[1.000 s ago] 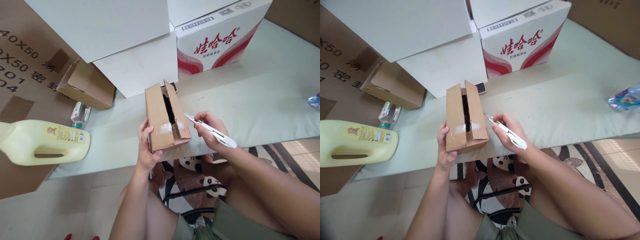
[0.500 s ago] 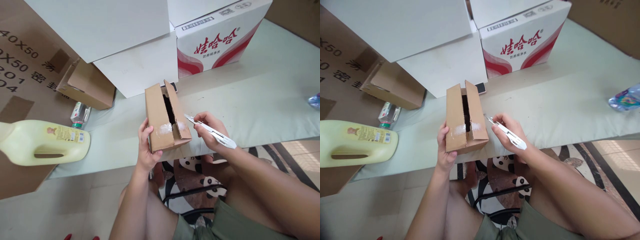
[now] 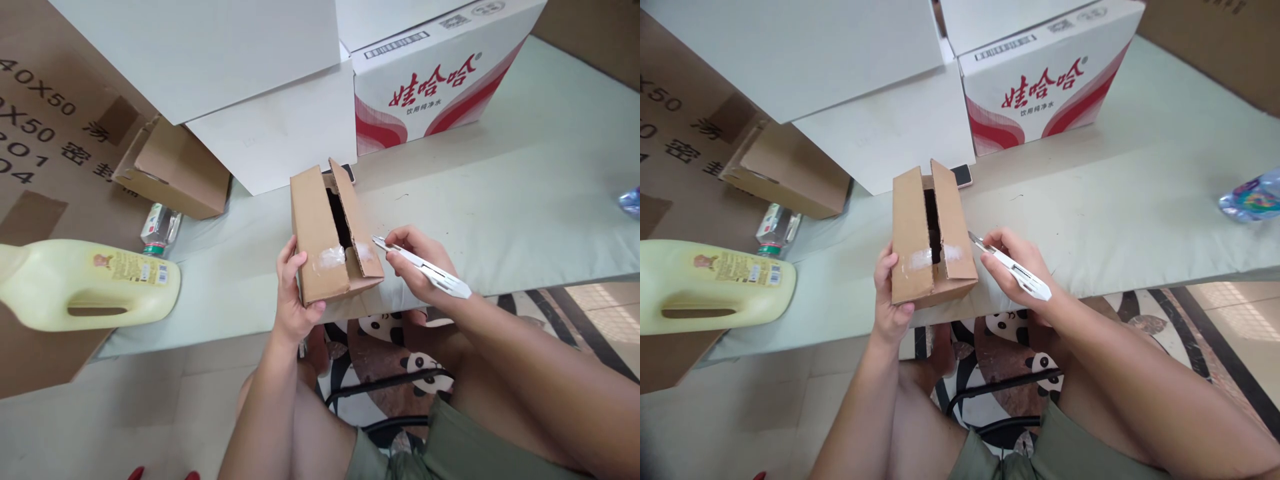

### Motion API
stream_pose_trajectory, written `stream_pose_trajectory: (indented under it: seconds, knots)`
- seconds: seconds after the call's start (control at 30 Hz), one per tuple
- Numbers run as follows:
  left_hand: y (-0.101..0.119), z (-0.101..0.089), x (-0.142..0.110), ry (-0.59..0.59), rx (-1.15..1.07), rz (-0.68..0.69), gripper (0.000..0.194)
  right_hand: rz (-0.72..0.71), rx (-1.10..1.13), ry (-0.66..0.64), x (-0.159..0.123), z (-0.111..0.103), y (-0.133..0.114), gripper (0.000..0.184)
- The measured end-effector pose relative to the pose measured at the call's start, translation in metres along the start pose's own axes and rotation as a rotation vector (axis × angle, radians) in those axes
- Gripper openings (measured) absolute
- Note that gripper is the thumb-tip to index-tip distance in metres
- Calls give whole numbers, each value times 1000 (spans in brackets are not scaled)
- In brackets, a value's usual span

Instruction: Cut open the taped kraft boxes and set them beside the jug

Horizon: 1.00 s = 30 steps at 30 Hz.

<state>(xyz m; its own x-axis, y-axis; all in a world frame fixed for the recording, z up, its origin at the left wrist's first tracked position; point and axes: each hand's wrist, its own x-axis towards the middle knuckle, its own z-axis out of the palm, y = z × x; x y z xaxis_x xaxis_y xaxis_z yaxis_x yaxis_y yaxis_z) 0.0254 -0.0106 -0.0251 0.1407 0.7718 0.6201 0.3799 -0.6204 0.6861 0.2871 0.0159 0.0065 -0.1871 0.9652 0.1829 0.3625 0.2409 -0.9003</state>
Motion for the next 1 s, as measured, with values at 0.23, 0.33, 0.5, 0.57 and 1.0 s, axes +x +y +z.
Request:
stream_pose_trajectory:
  seconds: [0.23, 0.33, 0.5, 0.57, 1.0]
  knots:
    - [0, 0, 0, 6, 35, 1, 70, -5, -8, -11, 0, 1, 2, 15]
    - [1, 0, 1, 7, 17, -9, 70, -5, -9, -22, 1, 1, 0, 15]
    - [2, 0, 0, 8, -14, -23, 69, -13, -18, -36, 1, 2, -1, 15]
    - [2, 0, 0, 13, -6, -30, 70, -14, -31, -44, 1, 2, -2, 17]
    - [0, 0, 0, -5, -2, -2, 71, 8, -72, -81, 4, 4, 1, 21]
